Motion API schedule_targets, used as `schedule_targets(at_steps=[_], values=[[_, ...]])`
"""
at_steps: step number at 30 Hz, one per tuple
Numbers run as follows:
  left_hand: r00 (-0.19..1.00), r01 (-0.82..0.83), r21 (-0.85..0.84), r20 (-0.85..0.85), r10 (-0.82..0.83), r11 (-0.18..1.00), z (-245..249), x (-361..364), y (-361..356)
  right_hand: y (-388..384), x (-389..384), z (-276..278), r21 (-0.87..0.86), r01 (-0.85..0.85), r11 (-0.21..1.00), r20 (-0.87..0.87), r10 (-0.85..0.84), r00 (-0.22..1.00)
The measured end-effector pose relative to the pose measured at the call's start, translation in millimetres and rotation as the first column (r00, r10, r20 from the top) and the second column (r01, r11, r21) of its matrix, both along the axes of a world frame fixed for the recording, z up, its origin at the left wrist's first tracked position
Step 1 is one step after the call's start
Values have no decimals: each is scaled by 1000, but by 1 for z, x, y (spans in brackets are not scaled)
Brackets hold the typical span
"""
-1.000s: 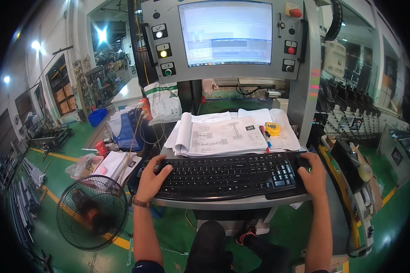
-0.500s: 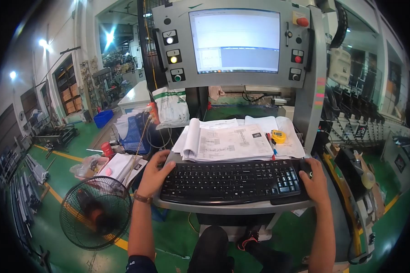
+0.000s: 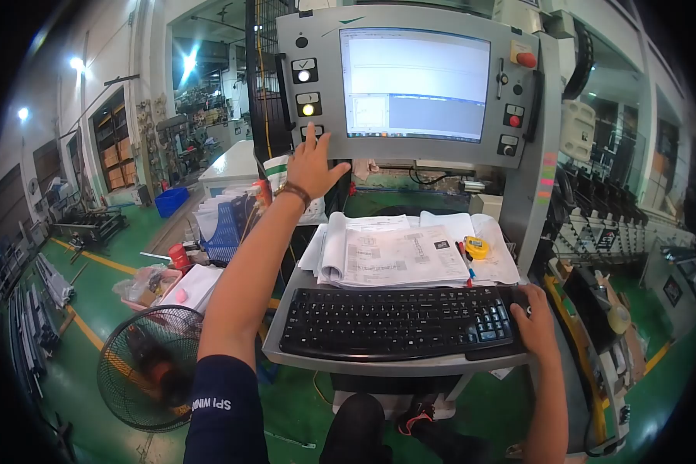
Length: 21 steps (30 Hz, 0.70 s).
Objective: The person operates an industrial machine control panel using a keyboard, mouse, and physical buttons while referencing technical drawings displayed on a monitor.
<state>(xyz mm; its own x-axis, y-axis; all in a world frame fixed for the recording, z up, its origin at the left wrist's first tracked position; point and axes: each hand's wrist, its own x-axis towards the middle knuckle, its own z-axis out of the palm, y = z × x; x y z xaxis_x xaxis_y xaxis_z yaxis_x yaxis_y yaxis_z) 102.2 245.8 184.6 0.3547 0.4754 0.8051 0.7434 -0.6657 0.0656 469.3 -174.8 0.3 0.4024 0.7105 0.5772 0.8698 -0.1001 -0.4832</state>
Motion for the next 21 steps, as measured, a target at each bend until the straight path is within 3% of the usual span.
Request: schedule_targets(at_steps=[10,21], values=[[991,-81,30,105,78,996,32,32,23,-1,-8,7,38,-4,999,-39,6,999],[961,54,102,266,-79,993,24,32,42,-3,-7,4,74,66,995,-34,-63,997]])
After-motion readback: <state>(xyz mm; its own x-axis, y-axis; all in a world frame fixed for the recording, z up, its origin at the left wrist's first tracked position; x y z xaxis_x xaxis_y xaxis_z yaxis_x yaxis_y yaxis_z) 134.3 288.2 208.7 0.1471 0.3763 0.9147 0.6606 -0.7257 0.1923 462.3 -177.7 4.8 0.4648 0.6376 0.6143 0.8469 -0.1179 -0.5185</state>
